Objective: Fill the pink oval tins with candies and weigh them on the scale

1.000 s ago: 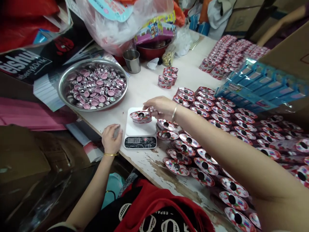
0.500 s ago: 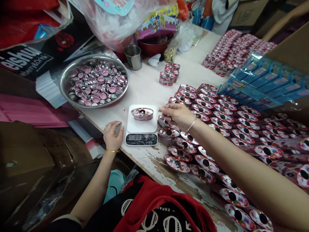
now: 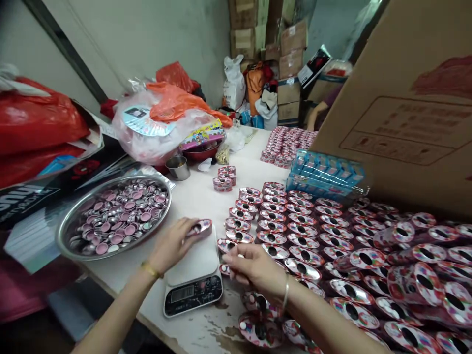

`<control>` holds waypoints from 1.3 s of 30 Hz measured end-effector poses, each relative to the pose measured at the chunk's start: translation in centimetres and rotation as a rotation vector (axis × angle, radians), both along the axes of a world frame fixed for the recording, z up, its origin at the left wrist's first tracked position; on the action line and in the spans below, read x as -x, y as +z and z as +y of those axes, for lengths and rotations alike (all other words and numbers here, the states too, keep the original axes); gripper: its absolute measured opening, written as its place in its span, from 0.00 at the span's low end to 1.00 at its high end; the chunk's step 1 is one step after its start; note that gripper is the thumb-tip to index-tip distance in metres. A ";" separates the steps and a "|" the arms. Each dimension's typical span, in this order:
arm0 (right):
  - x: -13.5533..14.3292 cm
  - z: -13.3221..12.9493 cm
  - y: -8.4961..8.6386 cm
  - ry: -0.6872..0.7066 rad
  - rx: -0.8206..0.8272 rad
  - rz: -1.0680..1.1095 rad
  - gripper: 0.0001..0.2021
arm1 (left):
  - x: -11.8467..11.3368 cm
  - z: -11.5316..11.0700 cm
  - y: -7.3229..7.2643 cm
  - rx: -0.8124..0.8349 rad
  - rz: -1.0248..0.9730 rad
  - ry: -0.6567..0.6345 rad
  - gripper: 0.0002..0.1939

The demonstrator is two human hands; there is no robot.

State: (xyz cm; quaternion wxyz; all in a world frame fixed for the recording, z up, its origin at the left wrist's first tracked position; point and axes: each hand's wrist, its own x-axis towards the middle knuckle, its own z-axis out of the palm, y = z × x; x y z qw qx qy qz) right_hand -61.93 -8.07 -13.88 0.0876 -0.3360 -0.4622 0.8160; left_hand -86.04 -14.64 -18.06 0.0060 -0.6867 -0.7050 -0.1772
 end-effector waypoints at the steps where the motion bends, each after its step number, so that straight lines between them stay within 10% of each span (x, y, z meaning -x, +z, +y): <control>1: -1.1 -0.1 0.2 -0.028 0.007 -0.003 0.20 | 0.4 2.3 0.5 0.009 0.020 0.003 0.15; 8: -8.2 -0.2 0.1 -0.211 0.046 -0.082 0.20 | 3.5 16.8 -0.5 0.149 0.169 -0.057 0.14; 14: -10.6 -0.1 -0.6 -0.300 0.104 -0.121 0.21 | 0.9 20.7 0.1 -0.067 0.123 -0.076 0.16; 24: -9.7 0.6 -1.6 -0.275 0.132 -0.002 0.21 | -8.4 27.8 2.1 0.453 0.198 0.017 0.14; 28: -10.6 0.2 -1.4 -0.306 0.120 -0.021 0.20 | -8.2 26.5 4.8 0.412 0.240 0.046 0.16; 33: -11.2 -0.1 -1.0 -0.299 0.138 -0.050 0.18 | -5.0 18.4 9.4 0.304 0.348 0.113 0.16; 39: -9.4 -0.8 -1.3 -0.187 0.132 -0.063 0.17 | -3.2 5.9 8.0 0.604 0.390 0.138 0.15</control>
